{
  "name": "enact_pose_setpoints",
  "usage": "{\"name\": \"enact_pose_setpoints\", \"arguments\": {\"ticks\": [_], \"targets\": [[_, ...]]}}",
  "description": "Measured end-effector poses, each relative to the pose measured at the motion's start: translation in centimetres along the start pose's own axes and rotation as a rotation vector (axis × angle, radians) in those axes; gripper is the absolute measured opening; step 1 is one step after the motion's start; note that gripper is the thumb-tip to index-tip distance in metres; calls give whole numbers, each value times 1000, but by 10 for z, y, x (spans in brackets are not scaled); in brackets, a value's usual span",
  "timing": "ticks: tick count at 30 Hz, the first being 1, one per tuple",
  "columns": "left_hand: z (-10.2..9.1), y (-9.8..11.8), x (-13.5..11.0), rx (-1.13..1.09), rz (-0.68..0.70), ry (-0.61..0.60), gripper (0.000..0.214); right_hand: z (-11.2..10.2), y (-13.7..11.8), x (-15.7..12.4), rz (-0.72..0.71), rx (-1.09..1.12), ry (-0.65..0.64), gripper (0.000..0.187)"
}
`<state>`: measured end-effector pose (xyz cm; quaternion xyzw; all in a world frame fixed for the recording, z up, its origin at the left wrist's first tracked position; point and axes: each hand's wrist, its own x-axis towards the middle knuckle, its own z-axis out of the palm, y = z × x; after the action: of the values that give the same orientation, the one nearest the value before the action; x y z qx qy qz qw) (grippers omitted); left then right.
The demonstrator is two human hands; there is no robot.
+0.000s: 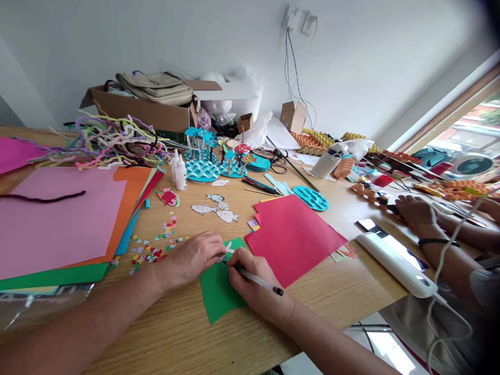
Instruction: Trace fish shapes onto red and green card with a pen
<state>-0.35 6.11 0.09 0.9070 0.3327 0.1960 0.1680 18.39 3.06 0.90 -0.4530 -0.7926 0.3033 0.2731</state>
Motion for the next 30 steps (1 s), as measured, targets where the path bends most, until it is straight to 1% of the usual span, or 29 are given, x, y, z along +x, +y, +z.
{"name": "enact_pose_setpoints", "arguments": {"ticks": [5,9,20,30], "targets": [[1,-1,0,-9,-9,13,10,-3,4,6,47,19,116,7],[2,-3,1,-16,-12,22,12,-4,7,10,61,-24,142,8],[4,-3,-1,-30,-18,22,13,-3,9,11,38,-55,124,8],[1,-1,0,-52,-15,13,10,-1,5,6,-9,-52,79,11]]}}
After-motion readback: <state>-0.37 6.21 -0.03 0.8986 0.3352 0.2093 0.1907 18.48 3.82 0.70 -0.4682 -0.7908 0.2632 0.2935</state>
